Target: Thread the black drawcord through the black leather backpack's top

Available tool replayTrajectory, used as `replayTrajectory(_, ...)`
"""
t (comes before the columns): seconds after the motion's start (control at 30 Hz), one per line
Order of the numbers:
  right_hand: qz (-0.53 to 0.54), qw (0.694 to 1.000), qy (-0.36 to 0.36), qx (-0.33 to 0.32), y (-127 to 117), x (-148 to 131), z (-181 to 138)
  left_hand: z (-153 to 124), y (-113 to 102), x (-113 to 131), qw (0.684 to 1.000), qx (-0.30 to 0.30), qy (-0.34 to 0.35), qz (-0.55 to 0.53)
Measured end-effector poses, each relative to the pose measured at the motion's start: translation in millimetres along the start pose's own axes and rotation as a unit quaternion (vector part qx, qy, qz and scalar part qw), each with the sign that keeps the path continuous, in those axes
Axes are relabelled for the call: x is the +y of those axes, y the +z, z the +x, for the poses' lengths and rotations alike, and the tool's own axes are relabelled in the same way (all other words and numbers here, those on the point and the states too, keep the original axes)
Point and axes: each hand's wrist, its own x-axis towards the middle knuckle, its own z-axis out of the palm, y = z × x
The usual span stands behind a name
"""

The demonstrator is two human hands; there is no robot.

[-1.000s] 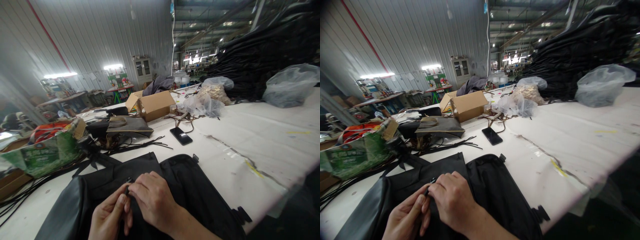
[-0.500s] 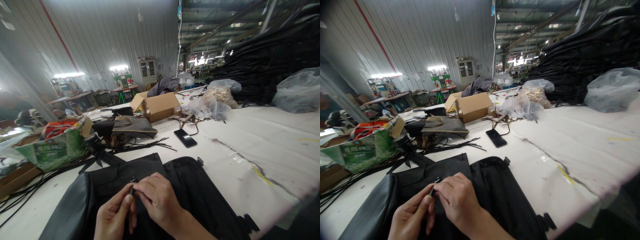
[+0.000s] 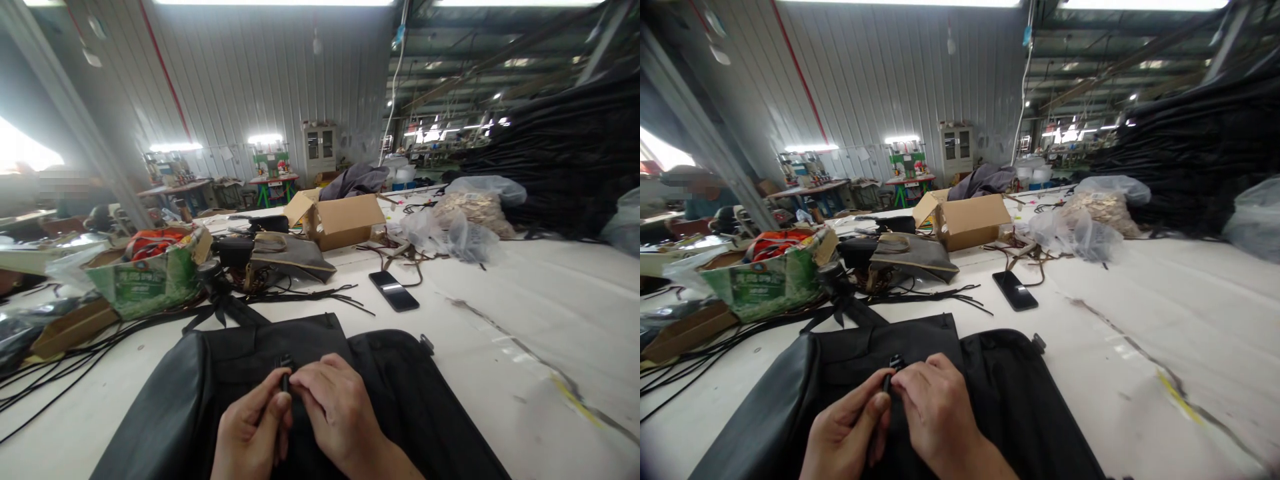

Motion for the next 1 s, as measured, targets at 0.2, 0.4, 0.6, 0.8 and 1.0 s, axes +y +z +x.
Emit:
replayTrajectory(0.2,0.017,1.000,-0.009,-0.002,0,1,2,2,-4,-3,1.000,-0.001,0.011,0.016)
replayTrajectory(0.4,0.048,0.999,0.003,-0.007,-3,0,2,3,-4,-4,0.999,-0.006,0.020,0.029)
replayTrajectory(0.6,-0.001,1.000,0.003,0.014,-6,-3,4,1,-2,-4,0.999,-0.009,0.026,0.036)
replayTrajectory(0.8,-0.008,0.999,0.000,0.033,-3,-5,4,3,-5,-11,0.998,-0.025,0.032,0.047)
replayTrajectory(1.0,-0.029,0.999,-0.012,0.043,1,-5,2,10,-14,-21,0.992,-0.090,0.034,0.084)
